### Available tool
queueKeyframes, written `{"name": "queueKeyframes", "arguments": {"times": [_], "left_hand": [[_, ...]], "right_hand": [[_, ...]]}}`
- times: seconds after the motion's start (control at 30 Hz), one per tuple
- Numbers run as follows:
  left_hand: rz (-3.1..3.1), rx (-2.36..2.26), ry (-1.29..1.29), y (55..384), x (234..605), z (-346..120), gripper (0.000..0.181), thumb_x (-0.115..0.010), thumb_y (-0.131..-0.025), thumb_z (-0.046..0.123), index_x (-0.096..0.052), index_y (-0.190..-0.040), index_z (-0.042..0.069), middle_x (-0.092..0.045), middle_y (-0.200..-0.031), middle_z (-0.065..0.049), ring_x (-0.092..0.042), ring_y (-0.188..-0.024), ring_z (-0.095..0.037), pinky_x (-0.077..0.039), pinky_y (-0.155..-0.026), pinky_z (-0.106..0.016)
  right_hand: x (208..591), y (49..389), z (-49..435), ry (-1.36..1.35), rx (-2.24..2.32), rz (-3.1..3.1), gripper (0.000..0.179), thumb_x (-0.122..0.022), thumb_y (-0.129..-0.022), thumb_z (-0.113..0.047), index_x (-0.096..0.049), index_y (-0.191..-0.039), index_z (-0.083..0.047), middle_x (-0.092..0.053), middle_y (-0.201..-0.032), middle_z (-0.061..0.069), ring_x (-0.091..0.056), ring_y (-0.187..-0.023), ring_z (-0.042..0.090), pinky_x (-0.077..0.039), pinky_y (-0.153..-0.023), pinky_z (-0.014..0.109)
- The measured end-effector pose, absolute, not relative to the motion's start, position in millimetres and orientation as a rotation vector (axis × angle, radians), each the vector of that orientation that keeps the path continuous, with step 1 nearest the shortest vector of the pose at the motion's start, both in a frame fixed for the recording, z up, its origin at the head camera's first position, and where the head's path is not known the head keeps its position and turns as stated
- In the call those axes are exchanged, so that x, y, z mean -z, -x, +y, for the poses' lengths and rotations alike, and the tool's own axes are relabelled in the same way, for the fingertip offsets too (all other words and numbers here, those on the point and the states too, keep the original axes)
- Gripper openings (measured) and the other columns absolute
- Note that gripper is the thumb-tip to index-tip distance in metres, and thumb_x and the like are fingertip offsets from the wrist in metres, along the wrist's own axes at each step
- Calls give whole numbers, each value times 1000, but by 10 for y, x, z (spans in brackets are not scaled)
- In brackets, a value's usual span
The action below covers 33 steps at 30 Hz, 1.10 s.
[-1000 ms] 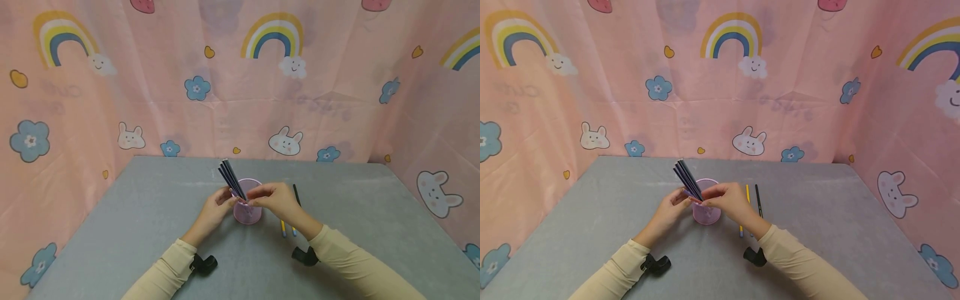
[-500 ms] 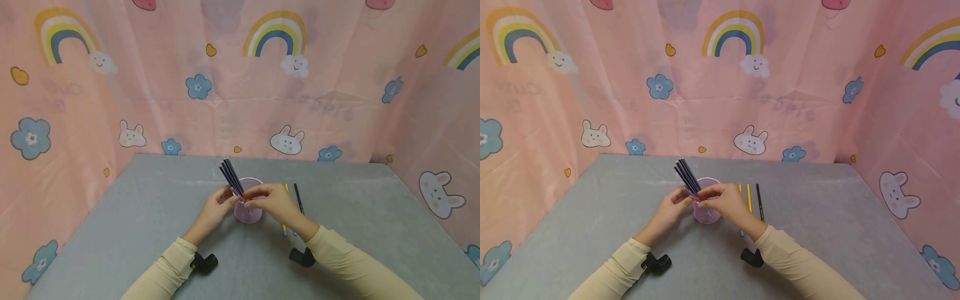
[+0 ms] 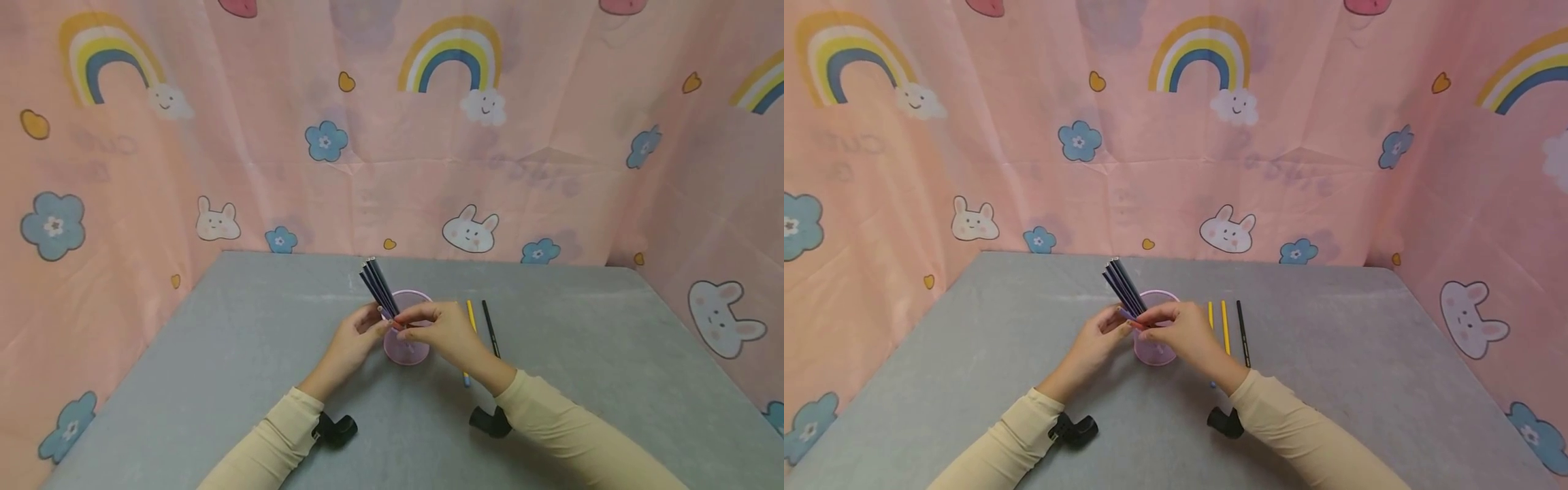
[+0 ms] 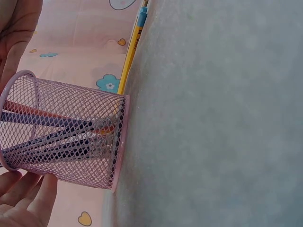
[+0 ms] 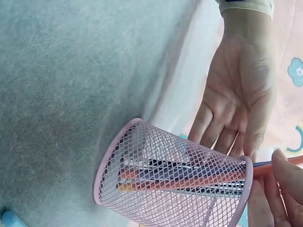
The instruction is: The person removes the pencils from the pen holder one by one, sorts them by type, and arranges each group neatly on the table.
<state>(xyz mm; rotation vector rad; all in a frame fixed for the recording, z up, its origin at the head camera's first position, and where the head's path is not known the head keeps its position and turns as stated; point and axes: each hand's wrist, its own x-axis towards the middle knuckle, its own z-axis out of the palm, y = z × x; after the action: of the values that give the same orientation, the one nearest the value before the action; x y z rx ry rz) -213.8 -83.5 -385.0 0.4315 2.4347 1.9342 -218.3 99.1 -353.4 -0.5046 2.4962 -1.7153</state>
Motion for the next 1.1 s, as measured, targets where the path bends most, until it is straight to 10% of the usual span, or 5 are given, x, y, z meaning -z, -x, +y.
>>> {"name": "queueKeyframes", "arguments": {"times": [1.1], "left_hand": [[2412, -2002, -408, 2307, 4114, -853, 48, -61, -90, 20, -48, -133, 1, -57, -126, -18, -53, -119, -29, -45, -98, -41]], "right_hand": [[3194, 2179, 1193, 554, 2034, 2635, 21, -72, -81, -21, -72, -96, -7, -72, -93, 7, -66, -88, 11, -54, -78, 23]]}}
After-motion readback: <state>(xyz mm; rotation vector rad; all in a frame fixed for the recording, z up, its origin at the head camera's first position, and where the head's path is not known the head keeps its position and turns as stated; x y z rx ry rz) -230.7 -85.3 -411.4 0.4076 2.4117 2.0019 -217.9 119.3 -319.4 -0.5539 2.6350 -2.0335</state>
